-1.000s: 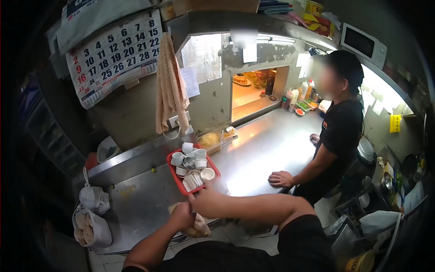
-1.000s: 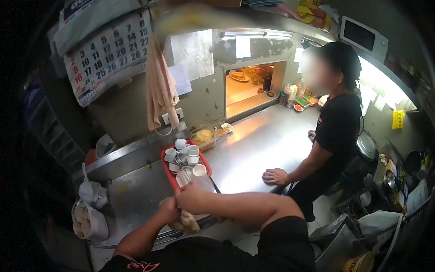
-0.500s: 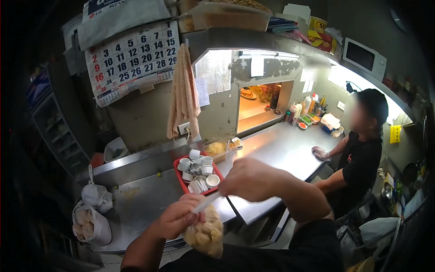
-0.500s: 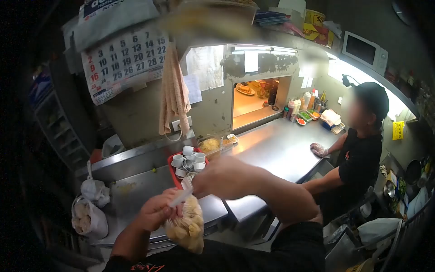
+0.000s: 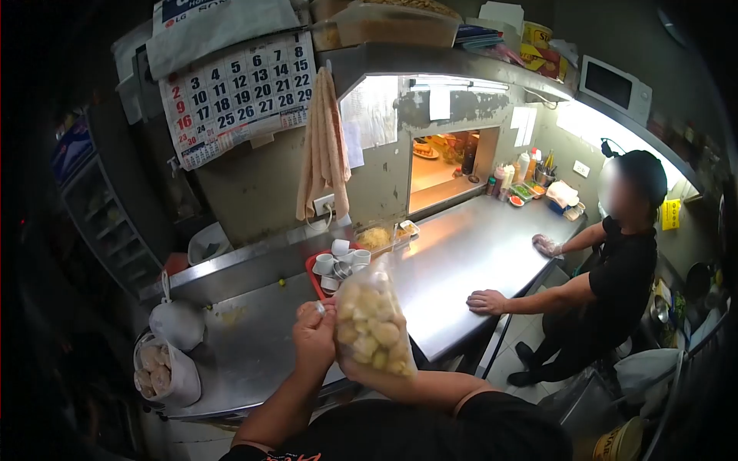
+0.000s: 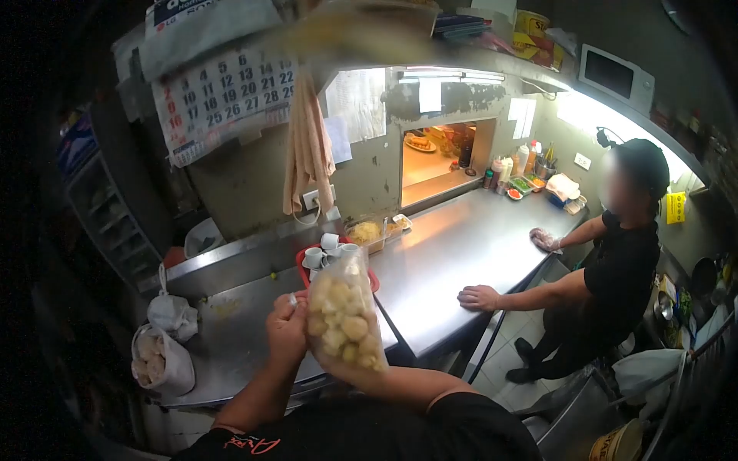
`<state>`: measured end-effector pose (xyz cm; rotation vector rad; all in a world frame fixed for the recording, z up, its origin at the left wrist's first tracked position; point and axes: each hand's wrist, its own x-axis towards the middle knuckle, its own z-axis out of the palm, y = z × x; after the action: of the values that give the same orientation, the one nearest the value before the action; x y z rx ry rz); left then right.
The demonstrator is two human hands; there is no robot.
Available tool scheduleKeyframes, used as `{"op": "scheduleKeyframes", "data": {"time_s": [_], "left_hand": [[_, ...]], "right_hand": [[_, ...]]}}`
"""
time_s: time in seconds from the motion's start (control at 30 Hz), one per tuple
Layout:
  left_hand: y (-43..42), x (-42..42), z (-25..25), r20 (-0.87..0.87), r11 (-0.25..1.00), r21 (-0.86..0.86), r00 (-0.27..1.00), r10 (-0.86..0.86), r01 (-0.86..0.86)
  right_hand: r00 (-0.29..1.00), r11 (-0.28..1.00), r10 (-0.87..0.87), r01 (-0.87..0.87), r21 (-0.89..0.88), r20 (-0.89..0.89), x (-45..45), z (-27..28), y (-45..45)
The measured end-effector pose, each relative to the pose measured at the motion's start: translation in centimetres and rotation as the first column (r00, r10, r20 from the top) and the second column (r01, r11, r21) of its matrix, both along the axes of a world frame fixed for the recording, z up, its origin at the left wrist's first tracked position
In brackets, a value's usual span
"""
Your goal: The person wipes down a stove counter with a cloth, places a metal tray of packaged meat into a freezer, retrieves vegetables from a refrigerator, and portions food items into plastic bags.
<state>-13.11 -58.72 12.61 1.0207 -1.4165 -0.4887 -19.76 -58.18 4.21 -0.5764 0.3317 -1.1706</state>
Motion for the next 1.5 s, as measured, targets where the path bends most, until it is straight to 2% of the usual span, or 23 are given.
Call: {"op": "scheduleKeyframes", "data": {"time_s": [0.13, 0.2, 0.3, 0.37, 0.4, 0.43, 0.47, 0.53, 0.57, 0.6, 0.7, 0.73, 0.8, 0.83, 0.9, 0.93, 1.03, 1.1, 1.2, 1.27, 1.33, 1.4, 1.5], "left_hand": [[0.3, 1.8, -1.2, -0.110, 0.990, 0.091, 0.987, 0.121, -0.112], [0.4, 3.2, -1.8, -0.033, 0.984, 0.053, 0.985, 0.172, -0.170], [0.6, 5.6, -3.2, 0.074, 0.973, 0.040, 0.972, 0.223, -0.226], [0.5, 7.6, -4.8, 0.111, 0.974, 0.124, 0.978, 0.175, -0.189], [0.5, 8.8, -5.9, 0.111, 0.969, 0.203, 0.987, 0.116, -0.137], [0.8, 10.1, -6.7, 0.107, 0.956, 0.280, 0.993, 0.057, -0.085], [1.3, 11.5, -7.2, 0.174, 0.966, 0.247, 0.984, 0.036, -0.079], [2.5, 14.1, -8.4, 0.307, 0.981, 0.185, 0.952, 0.004, -0.064], [2.9, 15.2, -8.5, 0.260, 0.978, 0.208, 0.964, -0.058, 0.003], [3.4, 16.2, -8.6, 0.211, 0.971, 0.230, 0.970, -0.119, 0.069], [4.0, 19.0, -10.8, 0.152, 0.929, 0.287, 0.946, -0.286, 0.235], [3.9, 19.9, -11.6, 0.149, 0.910, 0.301, 0.928, -0.340, 0.285], [4.5, 19.7, -11.6, 0.352, 0.902, 0.426, 0.907, -0.232, 0.066], [5.0, 19.1, -11.5, 0.448, 0.880, 0.472, 0.874, -0.188, -0.052], [5.3, 18.3, -11.0, 0.520, 0.865, 0.490, 0.833, -0.189, -0.109], [5.3, 17.9, -10.7, 0.556, 0.859, 0.494, 0.809, -0.190, -0.137], [5.4, 16.9, -10.1, 0.692, 0.927, 0.338, 0.711, -0.128, -0.163], [4.9, 16.2, -9.6, 0.707, 0.935, 0.308, 0.699, -0.102, -0.175], [4.5, 15.9, -9.1, 0.767, 0.916, 0.343, 0.625, -0.144, -0.209], [4.0, 15.9, -9.0, 0.805, 0.898, 0.369, 0.565, -0.178, -0.242], [3.6, 15.7, -9.4, 0.835, 0.885, 0.374, 0.517, -0.191, -0.277], [3.4, 15.0, -8.8, 0.814, 0.855, 0.417, 0.545, -0.200, -0.309], [2.9, 14.7, -9.2, 0.820, 0.846, 0.420, 0.536, -0.200, -0.327]], "right_hand": [[0.950, 0.986, -0.050, 0.097, 0.138, -0.310, 2.7, -2.7, 0.6], [0.868, 0.958, -0.002, 0.144, 0.248, -0.496, 4.1, -4.0, 0.5], [0.950, 0.977, 0.164, -0.120, 0.175, -0.266, 3.7, -1.5, 2.2], [0.880, 0.994, 0.092, -0.052, 0.098, -0.466, 4.0, -0.3, 2.3], [0.829, 0.998, 0.051, -0.025, 0.055, -0.557, 4.1, 0.1, 2.2], [0.721, 0.995, -0.041, -0.033, -0.093, -0.692, 4.1, 0.0, 1.9], [0.594, 0.970, -0.152, -0.066, -0.236, -0.790, 3.9, -0.6, 1.1], [0.358, 0.870, -0.367, -0.194, -0.453, -0.858, 4.1, -1.7, -0.7], [0.266, 0.806, -0.461, -0.274, -0.525, -0.847, 4.4, -2.2, -1.5], [0.180, 0.734, -0.551, -0.360, -0.576, -0.815, 4.8, -2.5, -2.0], [0.083, 0.783, -0.473, -0.415, -0.462, -0.877, 6.6, -0.4, -2.5], [0.060, 0.749, -0.513, -0.456, -0.481, -0.856, 7.1, -0.4, -2.6], [0.013, 0.677, -0.589, -0.537, -0.502, -0.808, 7.9, -0.8, -2.5], [-0.011, 0.701, -0.570, -0.528, -0.479, -0.821, 8.3, -0.7, -2.4], [-0.058, 0.749, -0.524, -0.507, -0.427, -0.850, 8.8, -0.5, -1.9], [-0.039, 0.767, -0.508, -0.475, -0.431, -0.860, 8.9, -0.9, -2.1], [0.035, 0.804, -0.458, -0.411, -0.431, -0.888, 9.2, -2.8, -3.2], [0.100, 0.800, -0.421, -0.428, -0.421, -0.902, 9.0, -3.4, -4.9], [0.068, 0.764, -0.297, -0.581, -0.280, -0.953, 9.0, -3.2, -7.2], [0.098, 0.593, -0.325, -0.753, -0.284, -0.941, 9.0, -1.6, -8.9], [0.028, 0.491, -0.333, -0.848, -0.199, -0.943, 9.7, -1.8, -10.3], [-0.149, 0.481, -0.329, -0.876, -0.030, -0.932, 11.1, -4.1, -11.7], [-0.067, 0.542, -0.350, -0.828, -0.143, -0.934, 10.1, -1.8, -10.3]]}}
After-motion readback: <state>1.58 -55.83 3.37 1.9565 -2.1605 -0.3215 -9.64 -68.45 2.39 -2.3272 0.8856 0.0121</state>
